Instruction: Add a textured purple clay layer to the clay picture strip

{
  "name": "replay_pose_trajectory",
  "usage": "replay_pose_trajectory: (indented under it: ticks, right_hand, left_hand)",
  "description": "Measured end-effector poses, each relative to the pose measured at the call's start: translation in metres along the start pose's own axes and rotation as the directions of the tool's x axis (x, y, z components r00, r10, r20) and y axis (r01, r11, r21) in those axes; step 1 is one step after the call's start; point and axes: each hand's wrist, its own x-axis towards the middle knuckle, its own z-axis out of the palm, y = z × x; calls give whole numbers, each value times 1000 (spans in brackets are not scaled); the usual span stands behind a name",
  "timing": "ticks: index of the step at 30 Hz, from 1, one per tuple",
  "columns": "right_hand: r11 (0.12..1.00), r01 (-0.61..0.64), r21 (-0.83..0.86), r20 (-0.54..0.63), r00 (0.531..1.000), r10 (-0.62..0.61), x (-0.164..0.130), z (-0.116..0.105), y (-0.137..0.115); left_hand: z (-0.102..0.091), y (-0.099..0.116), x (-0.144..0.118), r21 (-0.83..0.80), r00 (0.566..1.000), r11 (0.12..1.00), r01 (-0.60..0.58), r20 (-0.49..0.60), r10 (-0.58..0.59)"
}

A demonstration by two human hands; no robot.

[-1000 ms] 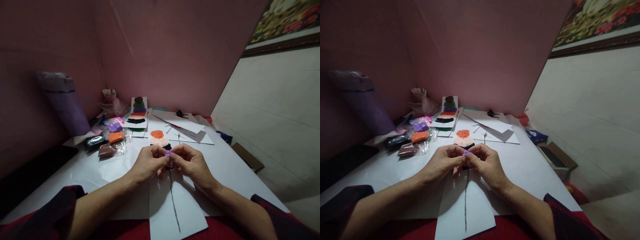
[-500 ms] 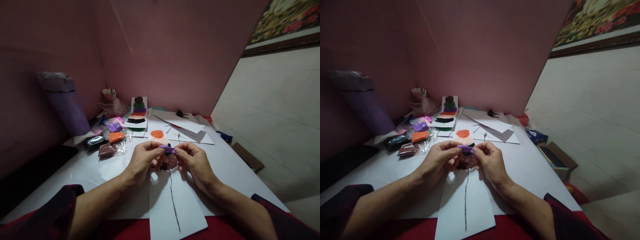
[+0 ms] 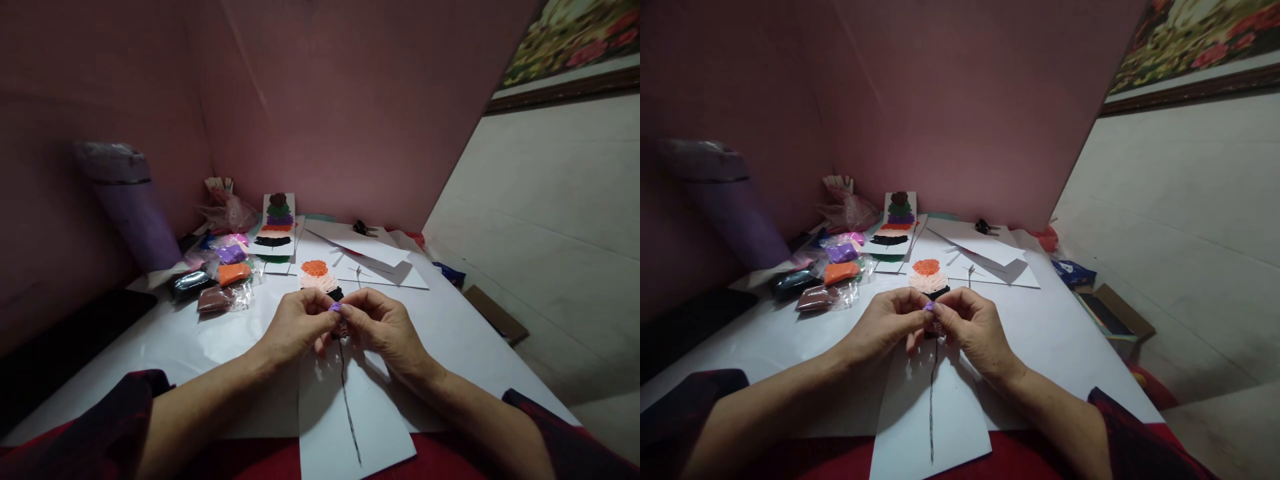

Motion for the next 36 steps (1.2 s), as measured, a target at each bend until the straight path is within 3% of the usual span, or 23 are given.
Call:
replay_pose_trajectory:
  ticks: [8,11,17,24,32,36]
  right_hand:
    - [989,-47,142,-180,981,73,5,-4,5]
    - [990,-57,129,-166,983,78,6,-6,7]
    - [998,10,57,-13,1000,-9,2,-3,2]
    - [1000,-9,-27,22,1000,10,0,-2,3]
    - [999,37,-14,16,999,-37,1,-2,3]
    - [999,36,-14,12,999,-36,0,-1,2]
  left_hand:
    - [-5,-3,2,-196,986,979,-45,-165,13]
    - [-8,-3,2,-211,995,977,-32,-98,12]
    - [-6,-5,2,-94,997,995,-15,77,22]
    - [-3,-1,3,-51,999,999,9,39,-7]
    - [-7,-1,1,-76,990,997,-14,138,24]
    - [-4,-2,2,-36,999,999,-1,52,3]
